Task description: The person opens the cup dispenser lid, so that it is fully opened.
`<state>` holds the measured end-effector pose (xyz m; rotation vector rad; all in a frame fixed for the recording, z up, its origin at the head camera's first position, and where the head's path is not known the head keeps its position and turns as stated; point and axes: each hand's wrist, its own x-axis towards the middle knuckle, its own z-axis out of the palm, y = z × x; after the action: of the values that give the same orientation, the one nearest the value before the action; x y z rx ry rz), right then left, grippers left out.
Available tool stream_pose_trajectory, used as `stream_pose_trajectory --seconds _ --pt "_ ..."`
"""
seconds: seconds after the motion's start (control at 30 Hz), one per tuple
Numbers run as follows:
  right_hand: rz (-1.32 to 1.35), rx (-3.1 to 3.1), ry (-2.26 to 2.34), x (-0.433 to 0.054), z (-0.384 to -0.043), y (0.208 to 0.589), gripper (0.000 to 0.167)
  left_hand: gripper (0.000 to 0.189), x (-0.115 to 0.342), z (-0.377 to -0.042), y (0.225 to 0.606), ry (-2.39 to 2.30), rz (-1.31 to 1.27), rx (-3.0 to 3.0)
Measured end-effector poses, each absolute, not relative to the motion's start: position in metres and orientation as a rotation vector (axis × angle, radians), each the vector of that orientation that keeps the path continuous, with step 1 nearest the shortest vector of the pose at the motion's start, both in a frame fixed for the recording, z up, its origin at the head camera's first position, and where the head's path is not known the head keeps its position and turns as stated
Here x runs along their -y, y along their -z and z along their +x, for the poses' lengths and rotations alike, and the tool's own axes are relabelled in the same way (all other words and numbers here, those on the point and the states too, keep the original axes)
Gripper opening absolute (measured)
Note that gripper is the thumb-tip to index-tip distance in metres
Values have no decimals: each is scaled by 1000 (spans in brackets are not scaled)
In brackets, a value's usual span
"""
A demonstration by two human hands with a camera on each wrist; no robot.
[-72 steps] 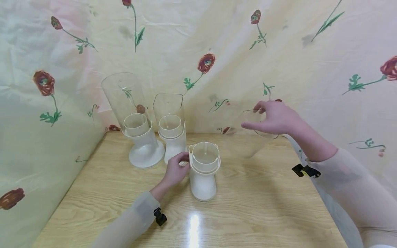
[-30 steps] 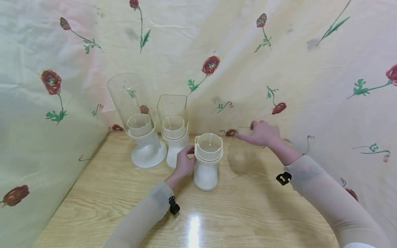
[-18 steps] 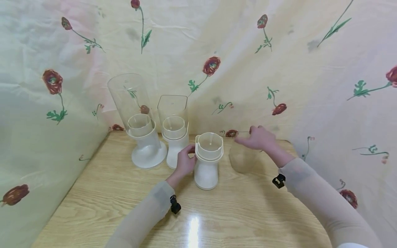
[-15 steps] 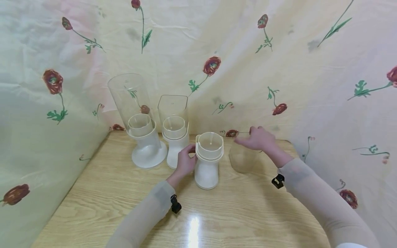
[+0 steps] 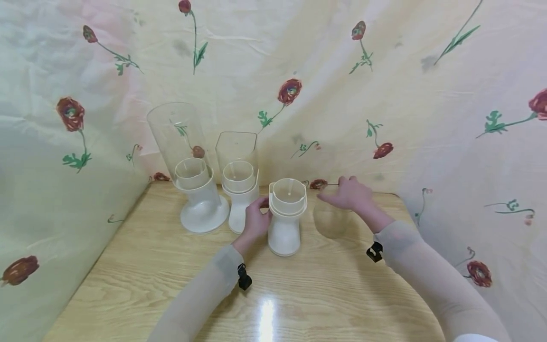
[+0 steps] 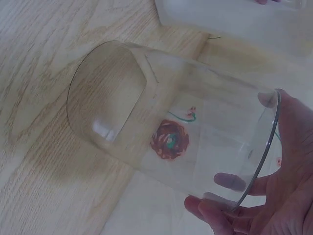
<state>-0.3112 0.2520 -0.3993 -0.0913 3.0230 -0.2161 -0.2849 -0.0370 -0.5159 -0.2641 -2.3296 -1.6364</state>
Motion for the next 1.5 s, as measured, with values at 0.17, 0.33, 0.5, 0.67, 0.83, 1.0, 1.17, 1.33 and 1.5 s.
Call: stream_pose_trajectory --seconds 0.17,0.33,0.5,0.67,0.83,1.0,1.17,1.33,1.5 --pt "-66 -3016 190 -243 -311 400 104 30 38 -290 516 1619 -260 2321" --pt "-45 -3013 169 -238 -312 401 104 30 35 -295 516 1605 -266 2324" --pt "-44 -3031 151 -237 -313 404 102 31 32 -302 516 1592 -254 2314" --pt "-40 -3020 144 -235 -313 404 100 31 30 -309 518 1583 -245 2313" --pt "-36 -3030 125 -235 -312 404 98 31 27 -316 518 1578 -247 2311" --pt "-31 -3034 105 -237 -312 404 100 28 23 -321 517 1589 -229 2280" --pt "-20 -3038 95 -237 -312 404 98 29 20 -324 518 1592 -207 2287" --pt "-35 -3032 93 -236 -312 403 97 31 18 -326 515 1613 -162 2289" --pt "-49 -3024 99 -235 -313 404 96 33 17 -328 513 1638 -127 2303"
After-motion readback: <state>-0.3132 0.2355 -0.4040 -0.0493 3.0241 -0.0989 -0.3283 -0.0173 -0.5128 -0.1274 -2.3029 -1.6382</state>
